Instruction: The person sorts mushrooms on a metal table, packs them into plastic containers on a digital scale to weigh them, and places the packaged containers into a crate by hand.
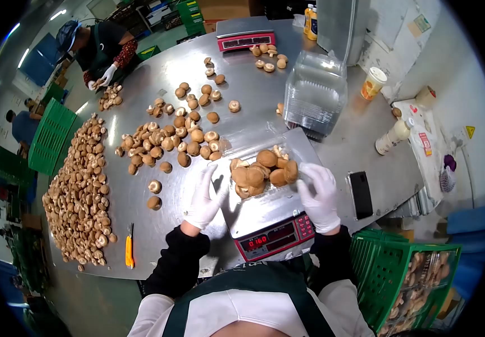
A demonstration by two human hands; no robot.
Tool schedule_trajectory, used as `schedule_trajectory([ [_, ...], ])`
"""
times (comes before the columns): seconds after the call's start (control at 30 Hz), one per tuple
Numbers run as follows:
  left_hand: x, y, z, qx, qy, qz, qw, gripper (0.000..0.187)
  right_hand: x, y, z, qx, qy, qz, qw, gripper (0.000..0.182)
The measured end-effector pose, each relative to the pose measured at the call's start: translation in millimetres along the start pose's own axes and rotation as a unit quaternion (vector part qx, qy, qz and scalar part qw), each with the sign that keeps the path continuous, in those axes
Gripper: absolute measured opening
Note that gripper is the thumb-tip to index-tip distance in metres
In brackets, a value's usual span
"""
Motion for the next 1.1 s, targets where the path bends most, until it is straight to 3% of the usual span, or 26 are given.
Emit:
schedule_trajectory([
  [0.1,-5.0,-3.5,50.2,-0.073,-0.117,0.036,0.990,0.062,-25.0,-10.7,-8.8,-0.001,0.111,-0.089,0.990,0.044],
  [0.17,-11.9,-9.6,77.3,-0.114,-0.172,0.002,0.979,0.064,-35.0,-6.9,-1.6,-0.008,0.125,-0.123,0.985,0.050],
  [0.3,-43.5,-17.0,69.4,-0.145,-0.174,-0.005,0.974,0.055,-30.3,-15.8,-12.0,0.006,0.045,-0.098,0.994,0.047],
  [0.37,-41.9,-19.5,71.6,-0.183,-0.095,0.014,0.978,0.050,-37.9,-10.6,-19.1,0.027,0.011,-0.118,0.993,0.049],
  [0.43,-29.2,-25.8,66.4,-0.112,-0.015,0.061,0.992,0.048,-55.3,0.6,-19.4,0.052,0.093,-0.186,0.977,0.049],
  [0.5,-28.3,-37.2,54.3,-0.115,-0.074,0.081,0.987,0.046,-71.9,13.3,-7.6,0.012,0.092,-0.203,0.975,0.049],
  [0.63,-44.1,-49.5,33.6,-0.092,-0.196,-0.052,0.975,0.048,-76.0,21.8,-10.4,0.003,0.131,-0.244,0.961,0.053],
  [0.7,-25.5,-52.2,34.5,-0.119,-0.061,0.002,0.991,0.047,-65.8,23.6,-12.2,-0.011,0.078,-0.216,0.973,0.053],
  [0.73,-7.2,-55.5,31.0,-0.128,-0.039,0.075,0.988,0.043,-57.7,24.3,-11.6,-0.030,0.024,-0.188,0.981,0.054],
  [0.8,30.0,-62.9,-7.0,-0.097,-0.033,0.173,0.980,0.032,-36.1,29.6,-6.0,-0.061,-0.021,-0.126,0.990,0.050],
  [0.83,31.4,-68.0,-62.3,-0.049,-0.073,0.167,0.982,0.032,-24.1,32.5,0.8,-0.082,-0.044,-0.099,0.991,0.048],
  [0.87,51.0,-64.7,-74.2,0.026,-0.166,0.148,0.975,0.034,-12.5,34.5,4.1,-0.094,-0.053,-0.073,0.991,0.043],
  [0.9,57.8,-63.7,-121.5,0.022,-0.195,0.200,0.960,0.036,-2.6,38.7,8.8,-0.106,-0.037,-0.062,0.992,0.043],
  [0.93,63.1,-62.1,-149.7,0.098,-0.236,0.153,0.955,0.040,4.5,44.8,15.6,-0.128,-0.043,-0.054,0.989,0.040],
  [0.97,65.1,-56.4,-165.5,0.079,-0.344,0.124,0.927,0.044,10.4,51.2,21.4,-0.151,-0.050,-0.046,0.986,0.038],
  [1.0,62.8,-52.6,-203.5,0.143,-0.343,0.068,0.926,0.042,15.2,54.8,23.0,-0.149,-0.042,-0.036,0.987,0.035],
  [1.03,56.6,-42.8,-231.5,0.088,-0.389,0.031,0.916,0.043,18.5,58.7,24.0,-0.151,-0.035,-0.035,0.987,0.036],
  [1.07,53.0,-31.3,-265.1,0.164,-0.365,-0.005,0.916,0.042,21.2,61.9,23.9,-0.161,-0.025,-0.039,0.986,0.034],
  [1.1,51.7,-23.5,-269.0,0.135,-0.375,-0.004,0.917,0.036,22.5,64.8,23.8,-0.171,-0.017,-0.045,0.984,0.033],
])
Point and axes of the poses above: each hand's wrist, its own y-axis away from the middle knuckle, its own x-axis out of the back of the hand, z = x × y, the point moved 7 cm from there along -y, towards the middle knuckle, and after that the axes turned 1 degree about x, right-handed, at the moved point
